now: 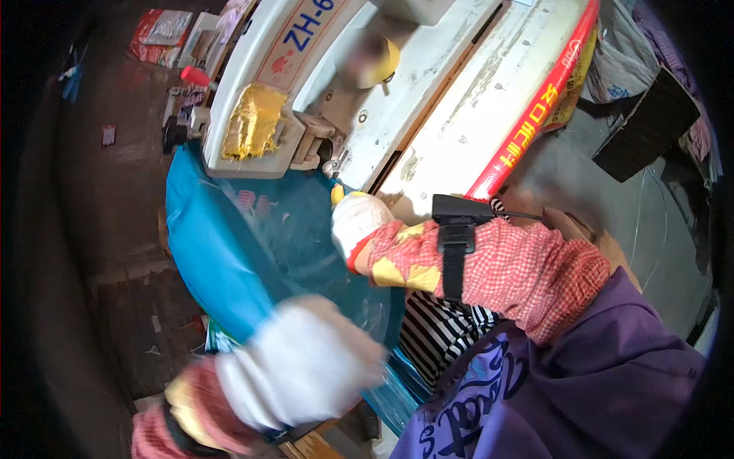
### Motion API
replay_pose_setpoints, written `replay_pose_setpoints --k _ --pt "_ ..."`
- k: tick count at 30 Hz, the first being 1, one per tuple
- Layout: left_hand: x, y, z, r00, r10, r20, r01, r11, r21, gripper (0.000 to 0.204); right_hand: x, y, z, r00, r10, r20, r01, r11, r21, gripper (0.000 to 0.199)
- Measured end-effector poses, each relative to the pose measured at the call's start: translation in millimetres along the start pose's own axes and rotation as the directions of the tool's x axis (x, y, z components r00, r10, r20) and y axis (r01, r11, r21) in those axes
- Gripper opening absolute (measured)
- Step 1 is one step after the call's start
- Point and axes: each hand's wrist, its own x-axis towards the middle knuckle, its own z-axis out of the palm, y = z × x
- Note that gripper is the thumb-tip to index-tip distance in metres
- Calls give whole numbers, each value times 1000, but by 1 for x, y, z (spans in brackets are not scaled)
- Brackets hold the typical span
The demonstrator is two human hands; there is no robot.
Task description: Sewing the edges of plastic fertilizer bags using an industrial sewing machine.
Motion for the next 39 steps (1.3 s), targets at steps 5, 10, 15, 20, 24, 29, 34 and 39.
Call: replay_pose_setpoints --k 5,10,15,20,24,29,34,39 --pt "11 -19 63 972 -230 49 218 958 186 11 9 -6 -21 993 44 112 -34 995 -92 21" --pt "2 -91 85 877 -438 -196 474 726 499 1 35 31 -21 961 -77 266 41 989 139 33" --pt "-45 -185 95 537 -528 -658 763 637 111 6 21 3 -17 983 -92 162 23 921 388 35" --pt "-85 -136 93 663 -585 -468 720 670 182 3 21 -19 -17 948 -316 -29 316 934 169 55" --pt "-149 -8 56 609 -635 -475 787 558 262 10 59 -26 25 917 -372 -147 344 921 -184 20" --pt "-217 41 19 514 -2 -858 850 133 509 26 63 -79 -6 809 -586 -38 557 787 -265 11" --pt "-295 -8 99 -157 -505 -849 723 527 -447 75 19 -99 -50 902 -432 4 375 787 490 18" --pt "-329 -80 139 -227 -707 -669 974 -159 -163 62 -1 -53 -81 988 -148 -45 88 298 951 26"
